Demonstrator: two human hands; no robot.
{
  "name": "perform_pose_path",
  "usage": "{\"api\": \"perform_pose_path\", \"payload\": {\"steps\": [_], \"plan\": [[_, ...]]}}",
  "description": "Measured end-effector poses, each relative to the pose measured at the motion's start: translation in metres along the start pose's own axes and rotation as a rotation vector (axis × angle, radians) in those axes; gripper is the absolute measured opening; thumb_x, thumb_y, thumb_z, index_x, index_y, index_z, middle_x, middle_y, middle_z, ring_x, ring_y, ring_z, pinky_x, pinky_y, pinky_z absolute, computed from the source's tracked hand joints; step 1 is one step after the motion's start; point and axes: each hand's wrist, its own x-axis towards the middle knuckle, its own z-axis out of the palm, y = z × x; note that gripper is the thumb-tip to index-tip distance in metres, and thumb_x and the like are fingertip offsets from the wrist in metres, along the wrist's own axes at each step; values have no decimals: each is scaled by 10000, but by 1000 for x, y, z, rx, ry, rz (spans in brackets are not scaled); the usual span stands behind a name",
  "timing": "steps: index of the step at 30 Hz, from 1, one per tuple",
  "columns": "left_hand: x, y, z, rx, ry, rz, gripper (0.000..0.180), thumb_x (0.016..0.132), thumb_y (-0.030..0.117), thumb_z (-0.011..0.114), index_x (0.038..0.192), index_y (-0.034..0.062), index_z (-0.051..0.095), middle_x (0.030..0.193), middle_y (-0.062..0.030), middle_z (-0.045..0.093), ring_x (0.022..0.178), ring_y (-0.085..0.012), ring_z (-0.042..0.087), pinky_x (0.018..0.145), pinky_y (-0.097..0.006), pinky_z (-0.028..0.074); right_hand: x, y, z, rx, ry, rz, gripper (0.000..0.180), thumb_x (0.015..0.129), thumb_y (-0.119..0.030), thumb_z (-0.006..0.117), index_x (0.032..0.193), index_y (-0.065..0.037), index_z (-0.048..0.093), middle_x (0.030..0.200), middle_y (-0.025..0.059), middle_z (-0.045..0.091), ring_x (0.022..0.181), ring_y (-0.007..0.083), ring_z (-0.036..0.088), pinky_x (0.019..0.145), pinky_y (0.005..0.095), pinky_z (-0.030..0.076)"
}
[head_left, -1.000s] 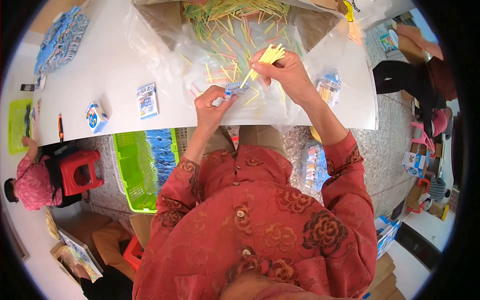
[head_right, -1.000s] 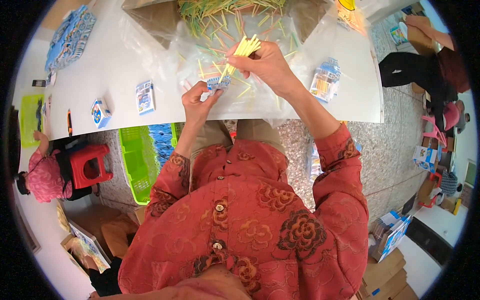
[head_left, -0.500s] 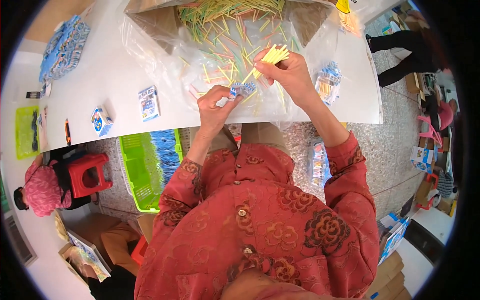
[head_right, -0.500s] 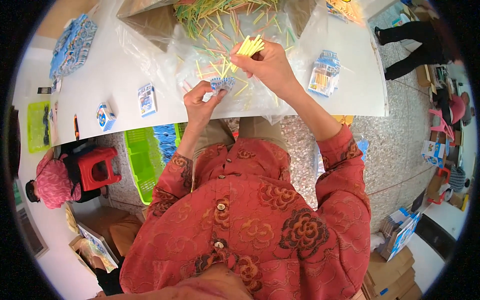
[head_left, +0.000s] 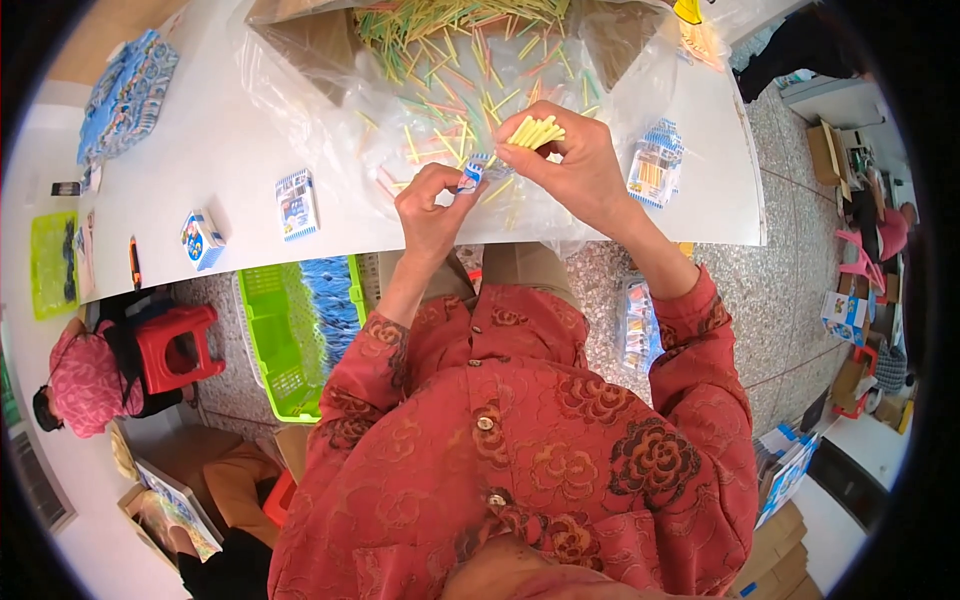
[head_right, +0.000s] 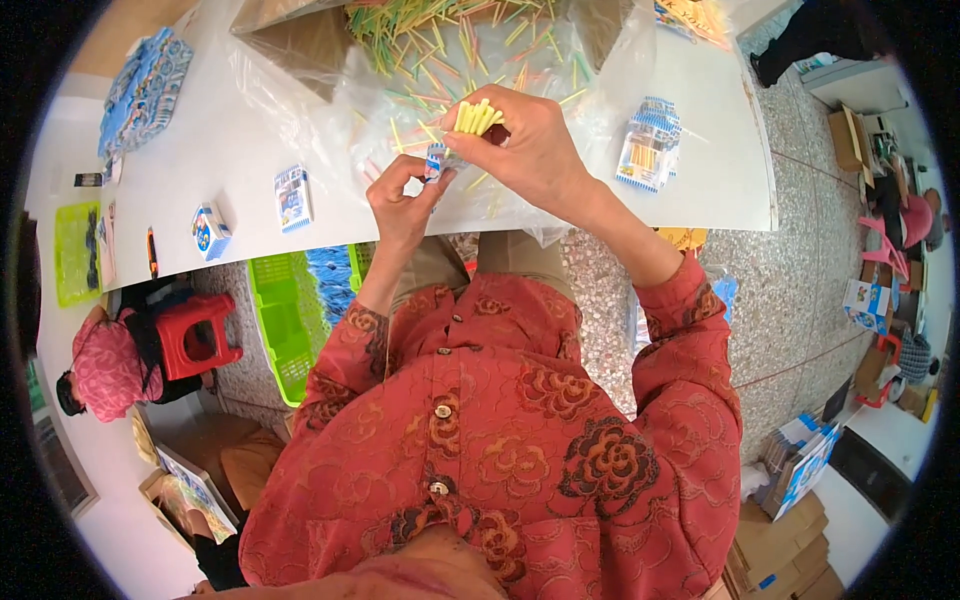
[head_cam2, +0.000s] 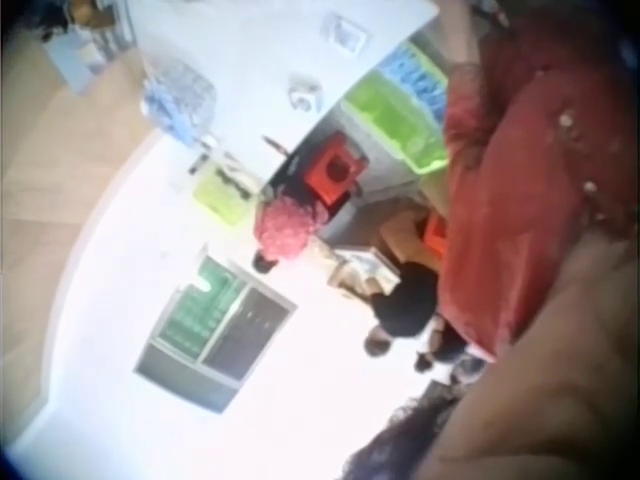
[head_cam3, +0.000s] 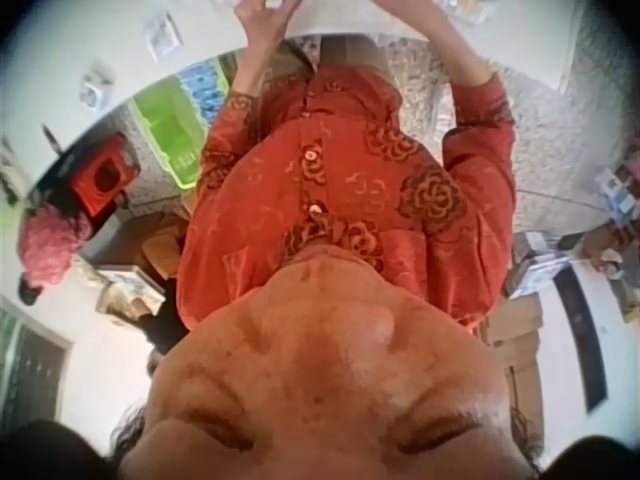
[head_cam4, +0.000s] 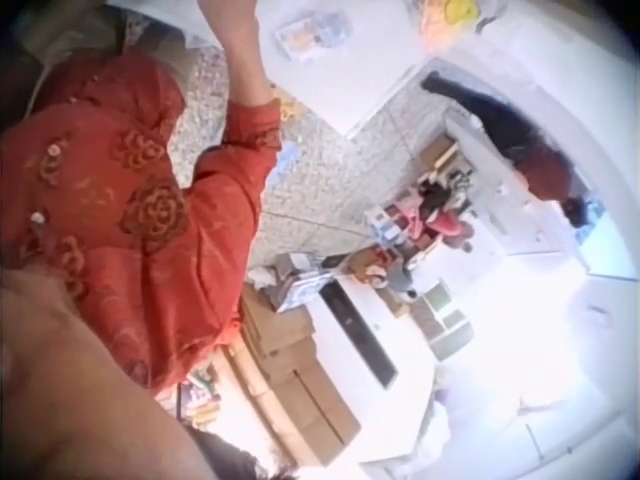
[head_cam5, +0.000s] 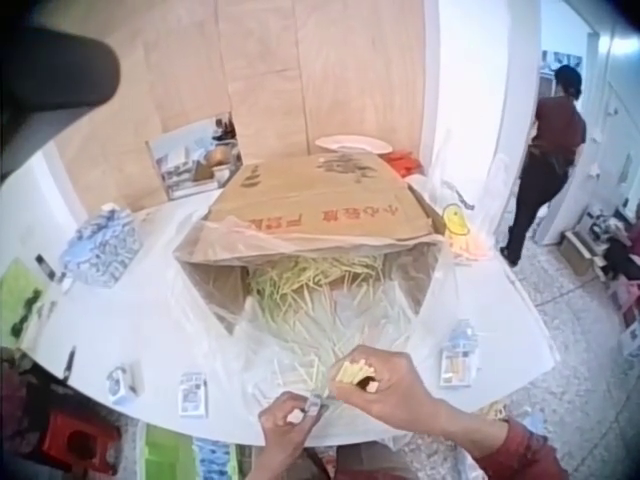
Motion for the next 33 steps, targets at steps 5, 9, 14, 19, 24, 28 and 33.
{"api": "perform_pose_path", "payload": {"steps": [5, 9, 14, 19, 24, 28, 33], "plan": [[0, 3, 0, 25, -6, -79, 146, 661, -10, 739, 704, -2, 600, 669, -63, 599, 603, -154, 564, 536, -271, 430, 2, -1, 5, -52, 7, -25, 94, 800, -47, 666, 873, -10, 620, 770, 9, 618, 630, 38, 519, 556, 202, 437], [3, 4, 3, 8, 9, -24, 123, 674, -17, 720, 710, -5, 603, 664, -66, 596, 598, -154, 564, 529, -270, 426, 2, 6, 10, -93, -16, -7, 92, 804, -55, 662, 866, -7, 616, 766, 14, 617, 630, 44, 523, 560, 207, 443], [9, 3, 8, 10, 22, -53, 117, 678, -13, 720, 722, -10, 611, 666, -66, 598, 601, -154, 569, 530, -271, 429, 9, 14, 12, -94, -37, 79, 125, 842, -115, 632, 898, -3, 621, 757, 3, 605, 625, 43, 516, 560, 208, 434], [20, 5, 11, -24, 12, -37, 133, 675, 6, 737, 755, -10, 632, 695, -67, 617, 613, -149, 573, 548, -262, 434, 21, 18, 9, -202, -31, -2, 192, 899, -185, 557, 956, -24, 643, 826, 23, 606, 698, 80, 531, 634, 236, 438], [27, 2, 12, -94, 4, -52, 131, 685, 10, 733, 776, -8, 640, 718, -68, 627, 647, -151, 581, 590, -255, 447, 32, 24, 10, -348, 47, -224, 301, 946, -265, 461, 1023, -49, 657, 998, 79, 608, 943, 158, 533, 826, 295, 413], [30, 0, 11, -107, -27, -84, 135, 692, 15, 733, 788, -10, 642, 745, -73, 633, 666, -149, 585, 623, -254, 457, 32, 32, 15, -121, -81, -88, 360, 966, -302, 406, 1087, -55, 638, 1194, 104, 534, 1128, 185, 459, 955, 308, 345], [25, -10, 9, -201, -62, -186, 157, 731, 25, 720, 865, -6, 644, 793, -47, 644, 706, -110, 583, 647, -236, 460, 34, 35, 21, -8, -178, 84, 385, 974, -313, 385, 1163, -47, 590, 1295, 104, 453, 1179, 185, 432, 987, 302, 322]]}}
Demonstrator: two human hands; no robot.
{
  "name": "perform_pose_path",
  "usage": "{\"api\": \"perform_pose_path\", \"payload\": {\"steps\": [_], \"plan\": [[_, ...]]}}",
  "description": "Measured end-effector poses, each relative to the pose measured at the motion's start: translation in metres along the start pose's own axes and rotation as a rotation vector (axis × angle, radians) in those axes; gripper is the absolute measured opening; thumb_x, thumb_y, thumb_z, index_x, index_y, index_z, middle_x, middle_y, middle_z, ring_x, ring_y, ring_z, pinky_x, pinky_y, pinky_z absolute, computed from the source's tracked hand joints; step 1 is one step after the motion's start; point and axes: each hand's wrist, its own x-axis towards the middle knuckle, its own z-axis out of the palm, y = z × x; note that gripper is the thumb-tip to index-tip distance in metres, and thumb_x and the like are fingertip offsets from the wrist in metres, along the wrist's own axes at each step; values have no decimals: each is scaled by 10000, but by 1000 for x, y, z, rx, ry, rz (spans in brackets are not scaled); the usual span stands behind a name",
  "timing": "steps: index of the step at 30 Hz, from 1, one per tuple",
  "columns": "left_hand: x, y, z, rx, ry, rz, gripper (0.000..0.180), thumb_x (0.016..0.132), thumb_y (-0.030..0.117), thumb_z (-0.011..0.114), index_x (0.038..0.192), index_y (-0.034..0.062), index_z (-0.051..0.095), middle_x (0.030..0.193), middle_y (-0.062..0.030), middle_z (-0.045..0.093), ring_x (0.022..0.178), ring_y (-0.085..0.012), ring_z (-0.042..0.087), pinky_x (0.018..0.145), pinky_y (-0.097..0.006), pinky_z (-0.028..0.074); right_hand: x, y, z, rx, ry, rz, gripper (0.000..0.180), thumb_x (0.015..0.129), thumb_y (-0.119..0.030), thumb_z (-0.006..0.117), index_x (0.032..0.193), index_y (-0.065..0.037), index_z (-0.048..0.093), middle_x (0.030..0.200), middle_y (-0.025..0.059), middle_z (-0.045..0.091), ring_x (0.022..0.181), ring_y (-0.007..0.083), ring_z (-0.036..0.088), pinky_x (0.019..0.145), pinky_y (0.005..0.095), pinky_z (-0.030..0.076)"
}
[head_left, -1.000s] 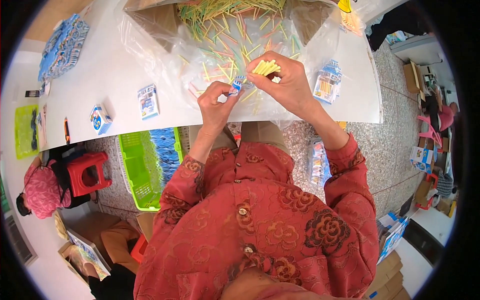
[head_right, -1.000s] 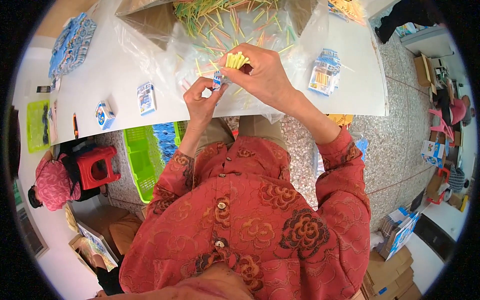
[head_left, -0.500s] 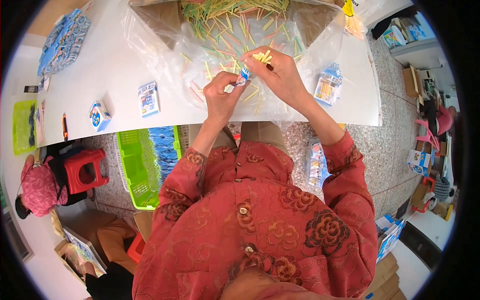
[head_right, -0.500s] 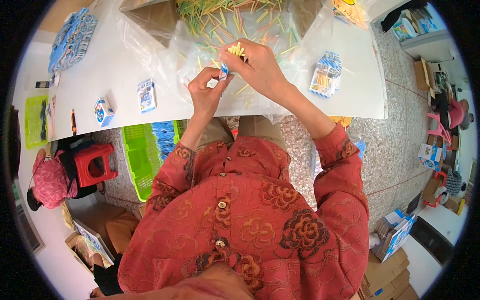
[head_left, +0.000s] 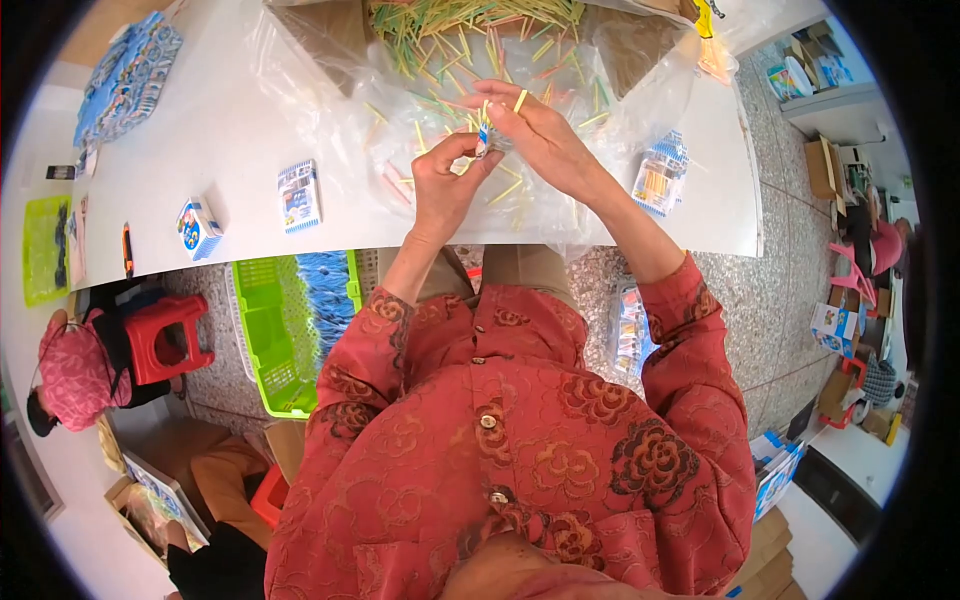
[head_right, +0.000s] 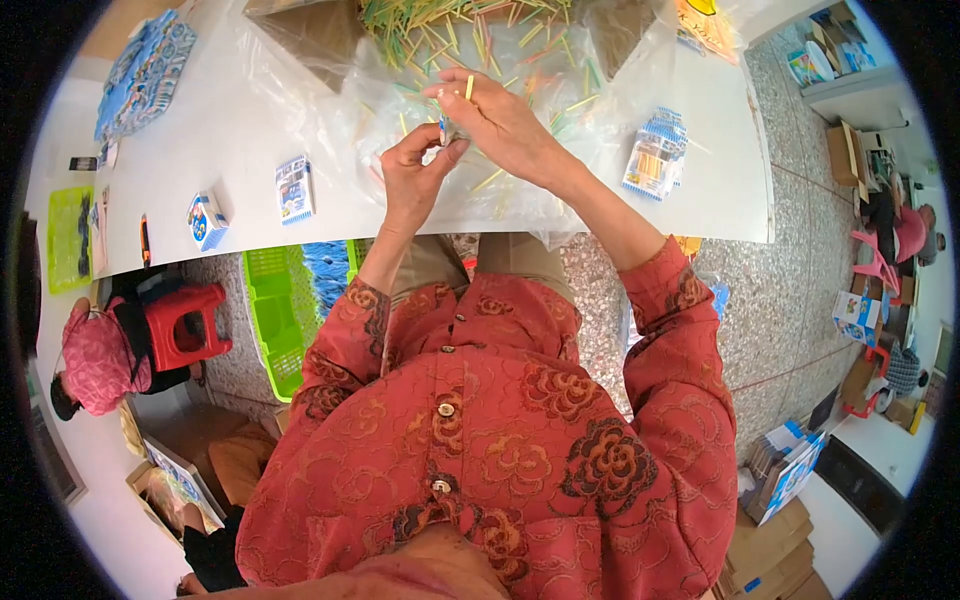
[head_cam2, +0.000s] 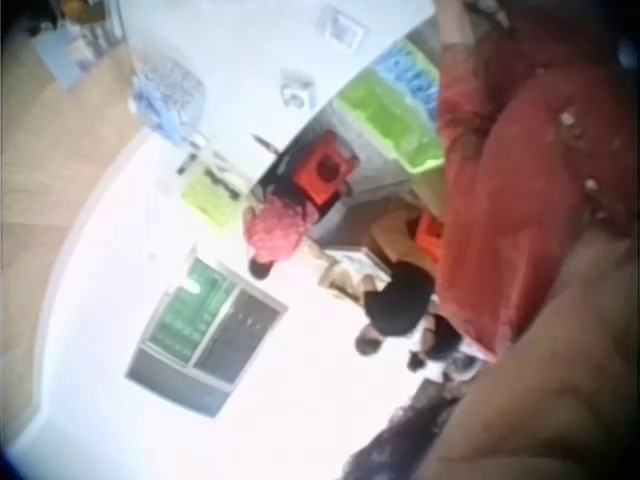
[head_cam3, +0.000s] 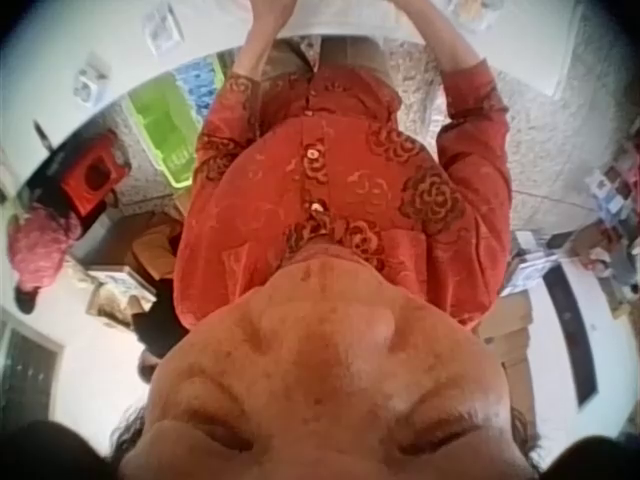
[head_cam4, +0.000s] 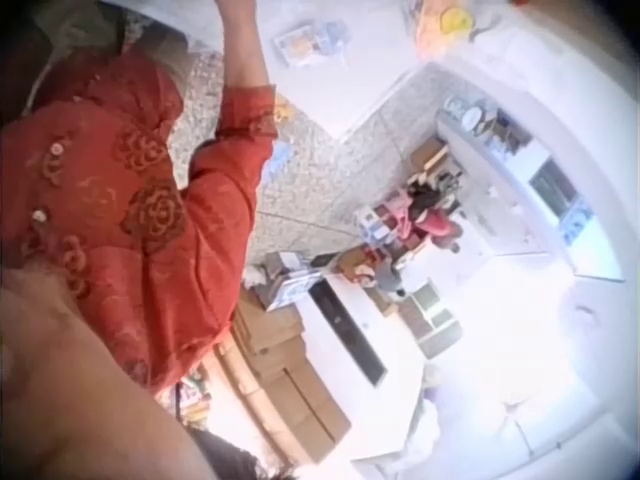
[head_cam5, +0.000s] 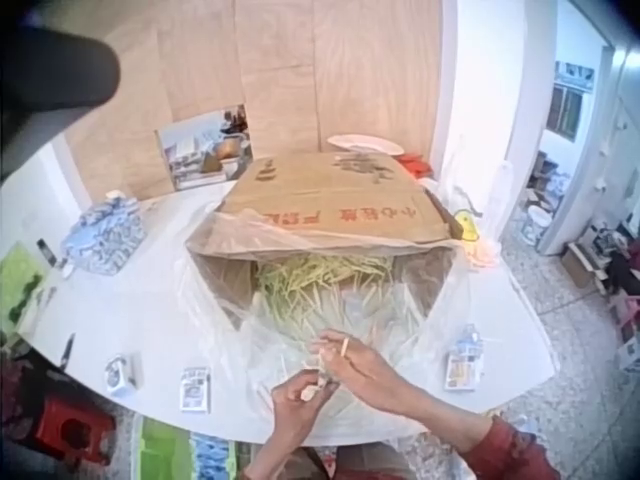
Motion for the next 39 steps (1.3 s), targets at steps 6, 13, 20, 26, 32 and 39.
{"api": "perform_pose_path", "payload": {"steps": [6, 13, 20, 26, 32, 39], "plan": [[-1, 5, -3, -283, -84, -157, 233, 825, 32, 653, 1047, -26, 613, 874, -6, 638, 774, -43, 545, 687, -202, 453, 4, -15, -10, 125, -4, 41, 374, 970, -295, 397, 1197, -41, 552, 1230, 64, 526, 1158, 163, 456, 981, 288, 330], [-2, 17, -8, -456, -70, -297, 178, 894, 99, 578, 1032, -1, 628, 884, 8, 632, 766, -26, 533, 675, -194, 441, 3, -2, -6, -14, -136, 17, 349, 970, -262, 406, 1199, -37, 544, 1135, 49, 587, 1048, 144, 527, 925, 294, 393], [1, 27, -9, -502, 36, -284, 196, 932, 142, 518, 1006, -5, 626, 836, 28, 614, 721, -28, 519, 660, -193, 434, -9, 8, -11, 84, -52, 132, 221, 902, -135, 560, 1080, -5, 571, 875, 11, 608, 822, 64, 550, 739, 212, 453], [-9, 14, -15, -277, -33, -246, 122, 826, 34, 644, 939, -11, 633, 825, 6, 619, 718, -43, 538, 630, -191, 436, -27, 27, -9, 70, 72, -9, 225, 851, -90, 624, 1053, -7, 570, 831, -5, 596, 759, 49, 528, 670, 202, 447], [-25, 24, -3, -248, -169, -268, 83, 822, 31, 651, 885, -20, 637, 807, -28, 633, 721, -56, 563, 648, -200, 447, -71, 23, -2, 34, 135, 76, 277, 821, -146, 670, 1044, -8, 582, 847, -3, 601, 744, 56, 524, 656, 228, 453], [-23, 22, 4, -264, -138, -300, 113, 859, 64, 613, 924, -26, 639, 815, -43, 639, 732, -80, 586, 703, -216, 478, -135, 82, -105, -137, 454, 394, 209, 829, -100, 641, 1015, -7, 627, 867, 27, 656, 749, 69, 580, 669, 227, 471]]}}
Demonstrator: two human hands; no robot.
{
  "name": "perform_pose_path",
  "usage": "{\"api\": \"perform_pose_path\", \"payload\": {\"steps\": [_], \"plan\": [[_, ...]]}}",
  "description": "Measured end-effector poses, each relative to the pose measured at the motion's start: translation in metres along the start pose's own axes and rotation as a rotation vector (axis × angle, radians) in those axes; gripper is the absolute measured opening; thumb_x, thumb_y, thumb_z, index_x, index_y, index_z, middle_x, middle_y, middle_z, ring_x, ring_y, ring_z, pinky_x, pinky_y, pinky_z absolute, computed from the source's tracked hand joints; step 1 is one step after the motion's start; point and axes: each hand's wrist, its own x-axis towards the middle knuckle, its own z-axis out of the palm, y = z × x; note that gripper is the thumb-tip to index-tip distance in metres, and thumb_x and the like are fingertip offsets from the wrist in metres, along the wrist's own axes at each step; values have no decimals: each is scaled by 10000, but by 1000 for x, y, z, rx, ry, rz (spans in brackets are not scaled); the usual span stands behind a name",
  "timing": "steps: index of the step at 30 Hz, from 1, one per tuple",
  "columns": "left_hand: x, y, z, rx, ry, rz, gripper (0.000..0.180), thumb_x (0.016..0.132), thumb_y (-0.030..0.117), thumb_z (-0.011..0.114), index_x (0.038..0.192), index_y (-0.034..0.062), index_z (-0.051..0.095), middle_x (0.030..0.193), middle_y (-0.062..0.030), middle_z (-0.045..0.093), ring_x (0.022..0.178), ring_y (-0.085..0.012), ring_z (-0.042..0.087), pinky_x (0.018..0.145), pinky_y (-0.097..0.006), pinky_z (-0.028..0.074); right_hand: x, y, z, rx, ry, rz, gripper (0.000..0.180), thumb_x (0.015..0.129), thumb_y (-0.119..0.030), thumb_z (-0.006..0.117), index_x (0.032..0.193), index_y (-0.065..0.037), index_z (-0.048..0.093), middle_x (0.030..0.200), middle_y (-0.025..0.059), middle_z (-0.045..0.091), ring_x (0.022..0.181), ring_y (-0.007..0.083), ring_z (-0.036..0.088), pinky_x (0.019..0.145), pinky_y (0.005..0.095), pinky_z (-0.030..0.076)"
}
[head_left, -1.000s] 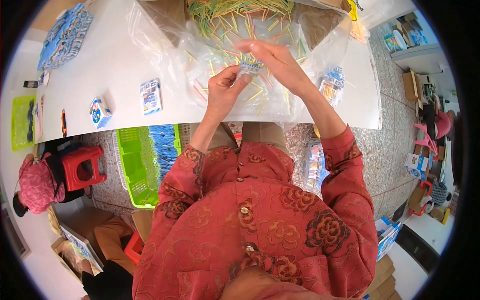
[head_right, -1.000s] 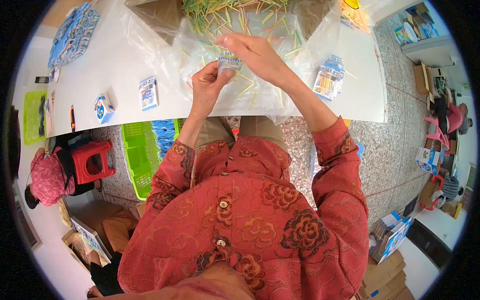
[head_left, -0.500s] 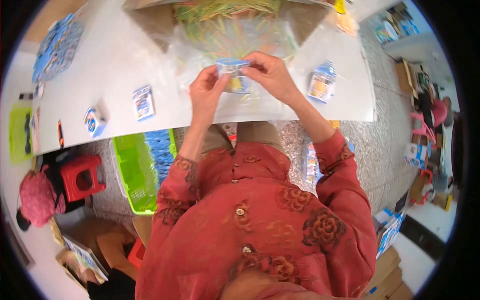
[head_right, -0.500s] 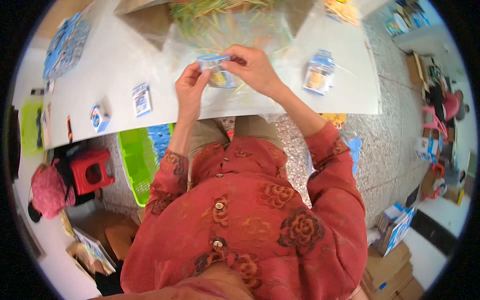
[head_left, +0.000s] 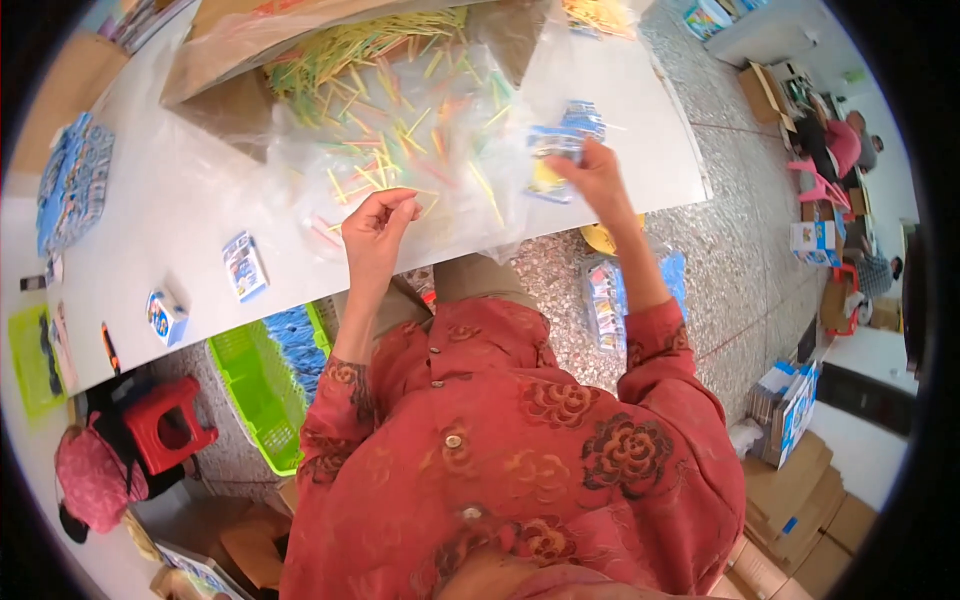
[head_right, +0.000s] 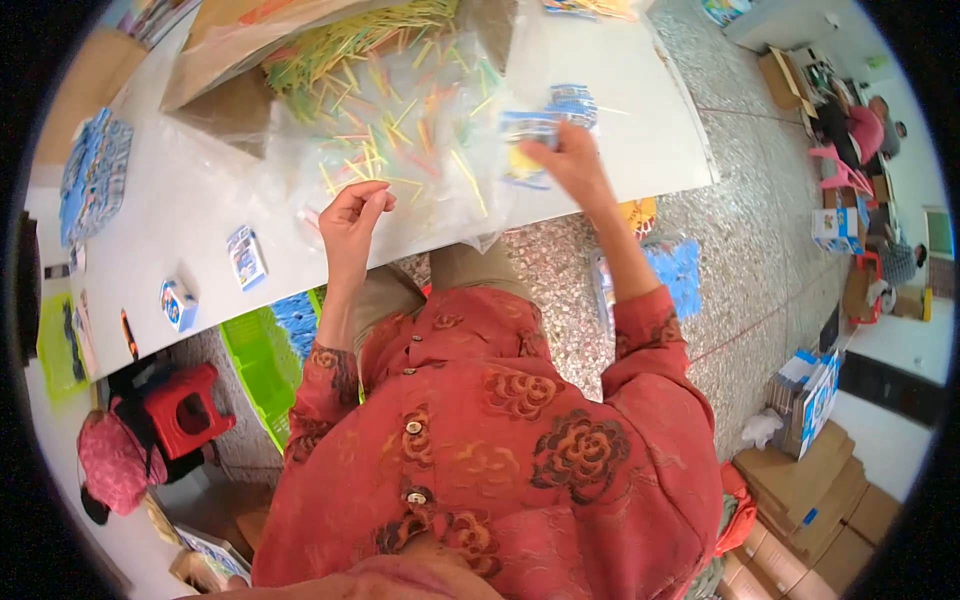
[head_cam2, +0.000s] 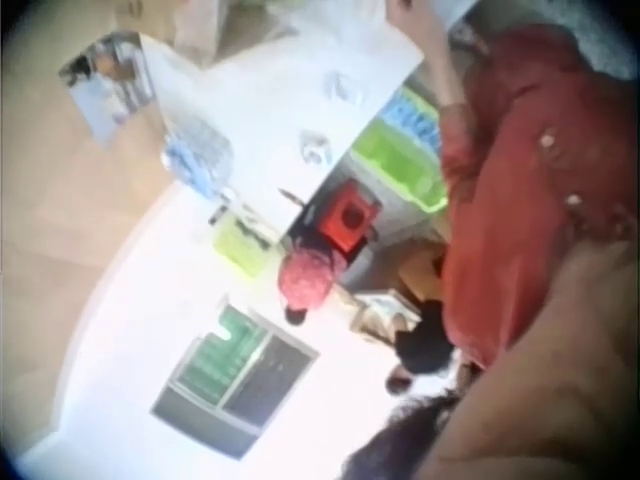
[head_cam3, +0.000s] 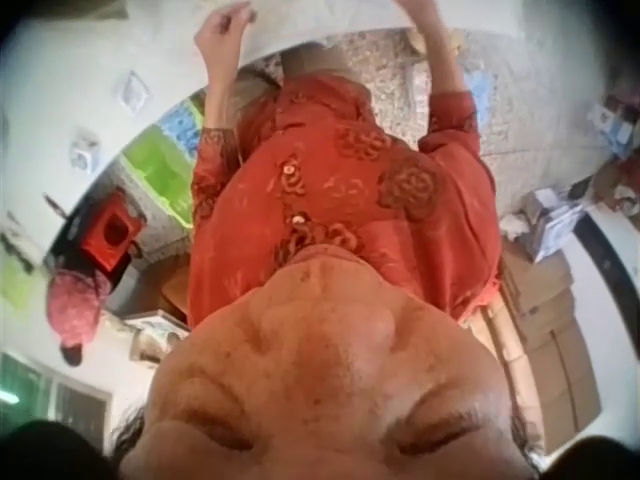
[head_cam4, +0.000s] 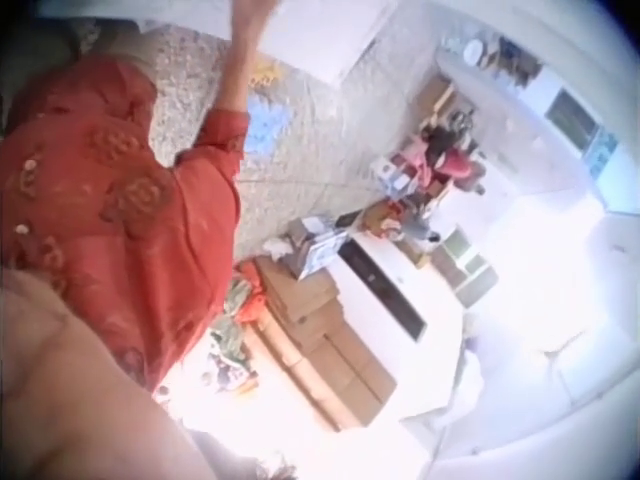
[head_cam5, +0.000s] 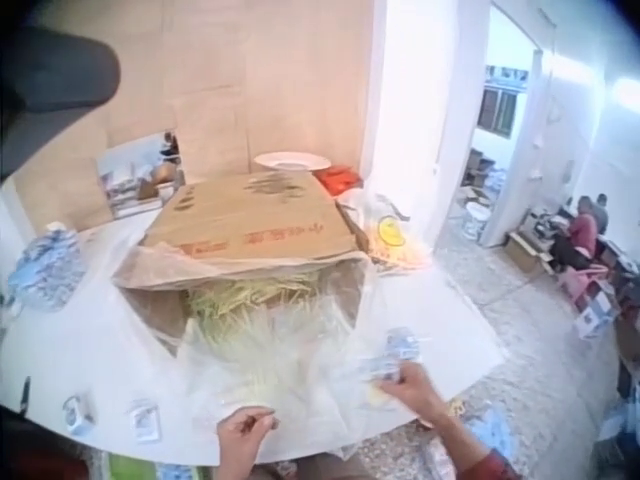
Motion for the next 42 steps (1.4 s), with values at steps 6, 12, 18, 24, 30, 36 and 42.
{"api": "perform_pose_path", "payload": {"steps": [6, 12, 18, 24, 30, 36, 42], "plan": [[4, -11, -55, 340, 292, 178, 133, 829, 56, 633, 948, -3, 643, 844, -21, 650, 790, -74, 580, 759, -220, 450, 14, 35, -9, -106, 317, -80, 241, 770, -185, 675, 897, 13, 623, 592, 37, 537, 570, 123, 487, 553, 300, 422], [-4, -9, -161, 1088, 747, 403, 340, 743, 127, 710, 1054, 26, 617, 1013, -114, 620, 943, -262, 575, 826, -376, 458, 36, 69, -5, -590, 531, -216, 340, 769, -205, 682, 1021, -2, 580, 1006, 97, 569, 774, 201, 538, 667, 293, 445], [-17, -42, -245, 1380, 912, -141, 542, 634, 436, 761, 1014, 72, 630, 1005, -129, 629, 952, -336, 563, 803, -452, 457, 26, 46, -2, -501, 640, -388, 396, 797, -126, 668, 1161, -47, 533, 1157, 112, 504, 882, 220, 504, 724, 312, 449], [-10, -40, -246, 1077, 926, -215, 414, 618, 388, 784, 850, 68, 660, 768, -52, 677, 712, -207, 648, 652, -330, 503, 2, 18, 8, -431, 501, -360, 292, 830, -72, 609, 1120, -83, 581, 1238, 102, 462, 935, 179, 527, 661, 259, 447], [-9, -26, -242, 954, 938, -204, 275, 648, 287, 771, 764, 62, 664, 724, -44, 672, 673, -185, 641, 640, -307, 493, 4, -5, 27, -452, 411, -492, 236, 821, -11, 583, 1045, -76, 617, 1240, 98, 480, 978, 195, 536, 659, 258, 463], [-17, -25, -255, 864, 928, -155, 209, 694, 251, 733, 733, 54, 675, 719, -54, 664, 631, -183, 626, 599, -318, 478, 5, -29, 50, -462, 312, -648, 200, 819, 28, 560, 991, -49, 627, 1182, 110, 524, 949, 215, 543, 679, 269, 476], [-23, -9, -246, 1217, 887, 293, 160, 786, 196, 673, 788, 36, 672, 746, -84, 635, 556, -188, 574, 528, -328, 440, 5, -42, 65, -452, 249, -708, 168, 820, 19, 571, 967, -36, 630, 1153, 106, 545, 928, 218, 554, 679, 277, 480]]}}
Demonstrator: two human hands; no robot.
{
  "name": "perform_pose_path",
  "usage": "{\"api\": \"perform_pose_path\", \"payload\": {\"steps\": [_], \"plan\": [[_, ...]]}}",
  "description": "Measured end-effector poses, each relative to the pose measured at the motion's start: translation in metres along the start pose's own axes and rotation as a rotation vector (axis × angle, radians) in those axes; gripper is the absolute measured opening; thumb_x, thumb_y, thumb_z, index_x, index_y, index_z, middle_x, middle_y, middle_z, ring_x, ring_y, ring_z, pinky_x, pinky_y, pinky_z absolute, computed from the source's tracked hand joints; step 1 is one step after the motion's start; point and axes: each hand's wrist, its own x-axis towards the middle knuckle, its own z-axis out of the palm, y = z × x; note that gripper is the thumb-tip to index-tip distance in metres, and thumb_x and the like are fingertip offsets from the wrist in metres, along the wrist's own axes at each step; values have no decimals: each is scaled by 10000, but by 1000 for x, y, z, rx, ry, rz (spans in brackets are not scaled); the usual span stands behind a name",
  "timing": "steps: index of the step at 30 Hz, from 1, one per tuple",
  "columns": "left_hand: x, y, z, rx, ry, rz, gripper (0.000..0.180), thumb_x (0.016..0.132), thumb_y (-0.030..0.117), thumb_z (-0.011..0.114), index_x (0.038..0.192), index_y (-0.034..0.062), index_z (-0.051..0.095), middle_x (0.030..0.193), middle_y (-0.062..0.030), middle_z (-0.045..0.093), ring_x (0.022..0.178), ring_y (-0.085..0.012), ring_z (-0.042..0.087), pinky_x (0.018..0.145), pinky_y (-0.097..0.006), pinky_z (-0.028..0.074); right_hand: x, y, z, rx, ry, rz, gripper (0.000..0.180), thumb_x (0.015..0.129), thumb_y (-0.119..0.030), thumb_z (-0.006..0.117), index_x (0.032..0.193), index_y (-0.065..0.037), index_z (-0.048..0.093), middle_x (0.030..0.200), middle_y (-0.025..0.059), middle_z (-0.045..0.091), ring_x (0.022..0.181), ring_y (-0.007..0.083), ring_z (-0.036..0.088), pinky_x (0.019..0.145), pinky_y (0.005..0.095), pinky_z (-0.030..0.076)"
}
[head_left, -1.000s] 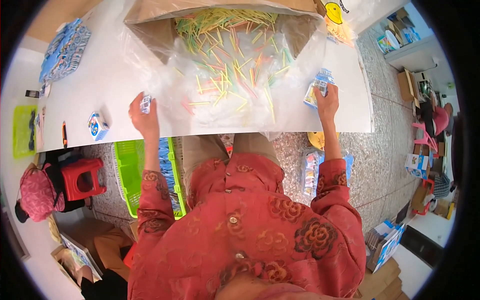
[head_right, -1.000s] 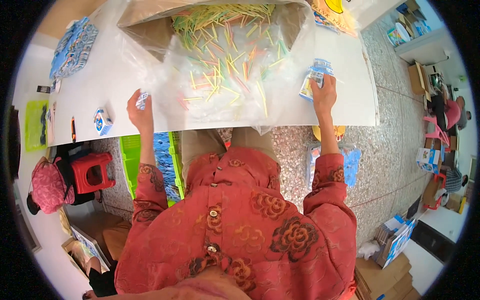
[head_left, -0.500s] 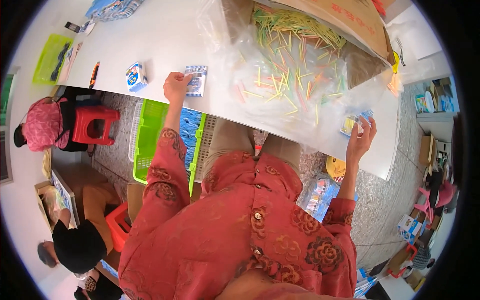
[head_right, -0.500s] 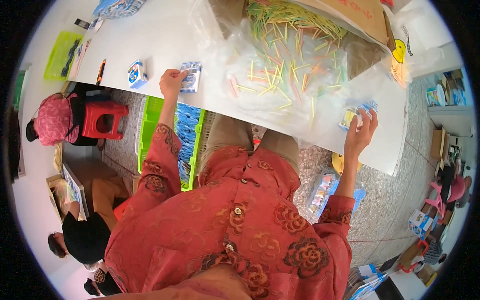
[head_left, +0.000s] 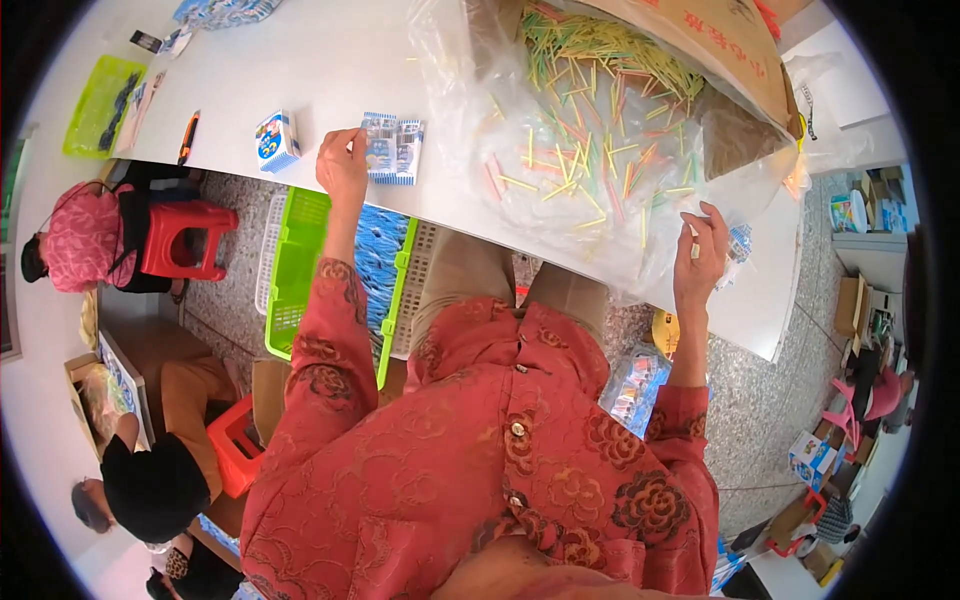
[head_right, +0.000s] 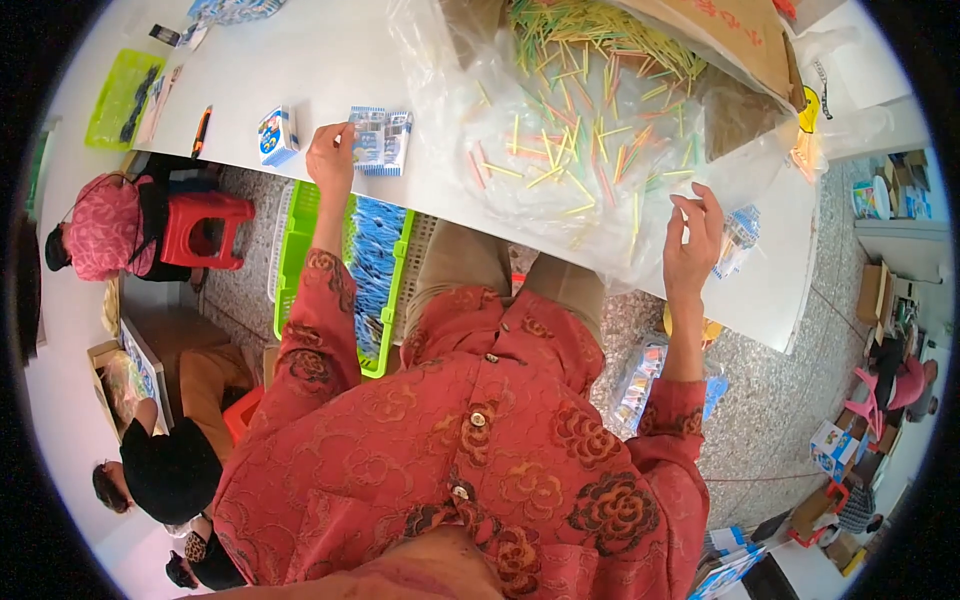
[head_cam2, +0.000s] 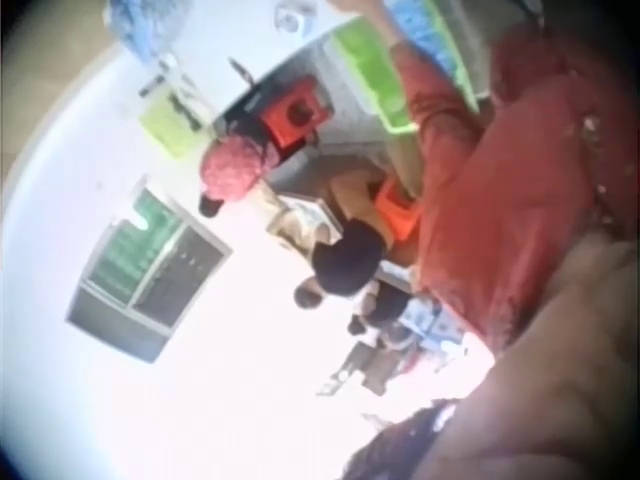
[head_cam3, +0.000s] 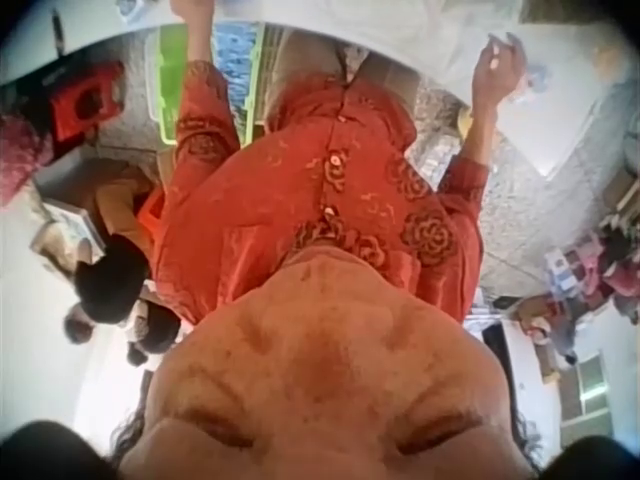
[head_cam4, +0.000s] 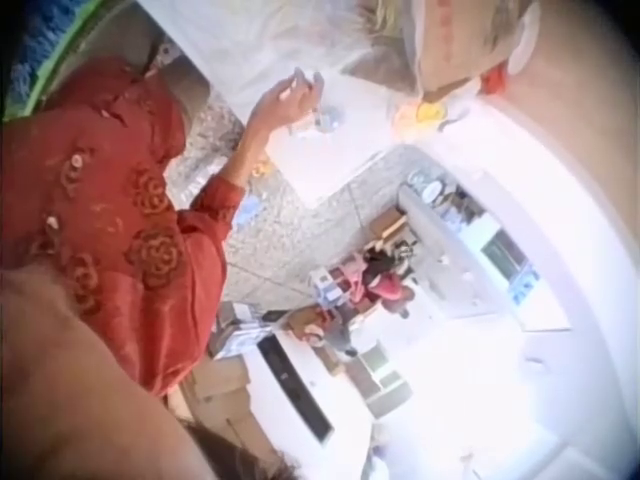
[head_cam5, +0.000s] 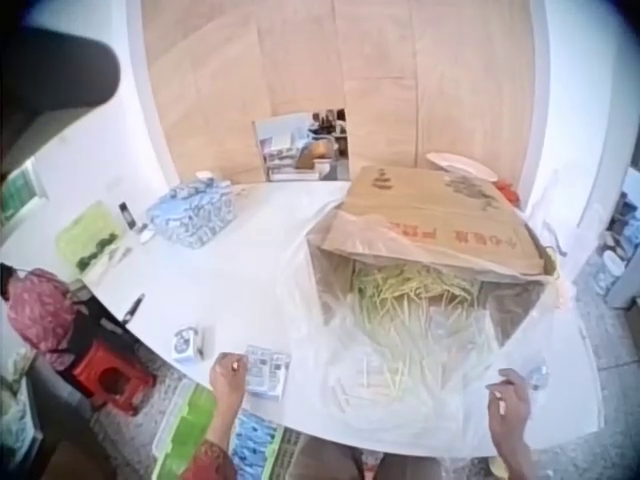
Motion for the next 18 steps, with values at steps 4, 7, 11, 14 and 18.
{"api": "perform_pose_path", "payload": {"steps": [4, 7, 11, 14, 18], "plan": [[1, 42, -21, -395, -118, -253, 131, 820, 145, 654, 823, 15, 670, 719, -34, 622, 602, -107, 548, 578, -244, 436, 16, -34, 11, 165, -23, 94, 205, 827, 12, 573, 1024, -36, 610, 1152, 102, 548, 944, 203, 559, 707, 273, 479], [-9, 87, -35, -765, -312, -285, 117, 834, 110, 641, 817, -4, 660, 718, -9, 608, 645, -64, 536, 608, -213, 432, 36, -64, 25, 585, -239, 164, 300, 836, -41, 593, 1134, -42, 552, 1117, 96, 568, 968, 170, 556, 771, 286, 469], [-34, 137, -37, -965, -479, -83, 88, 831, 60, 629, 795, -19, 645, 720, -31, 612, 657, -73, 545, 608, -213, 437, 59, -113, 39, 708, -429, -18, 261, 831, -92, 617, 1081, -28, 575, 1002, 88, 605, 905, 138, 565, 768, 292, 457], [-47, 162, -33, -1000, -585, 12, 67, 837, 44, 615, 818, -14, 644, 750, -34, 607, 707, -81, 545, 646, -218, 431, 64, -115, 40, 620, -703, -21, 170, 816, -99, 634, 957, -6, 612, 866, 85, 613, 789, 133, 565, 696, 284, 446], [-54, 174, -33, -1031, -662, -64, 104, 795, 76, 672, 847, -13, 660, 750, -36, 620, 687, -77, 540, 629, -230, 427, 70, -121, 29, 622, -737, 87, 126, 808, -108, 642, 849, 9, 618, 758, 85, 596, 689, 142, 542, 633, 292, 424]]}}
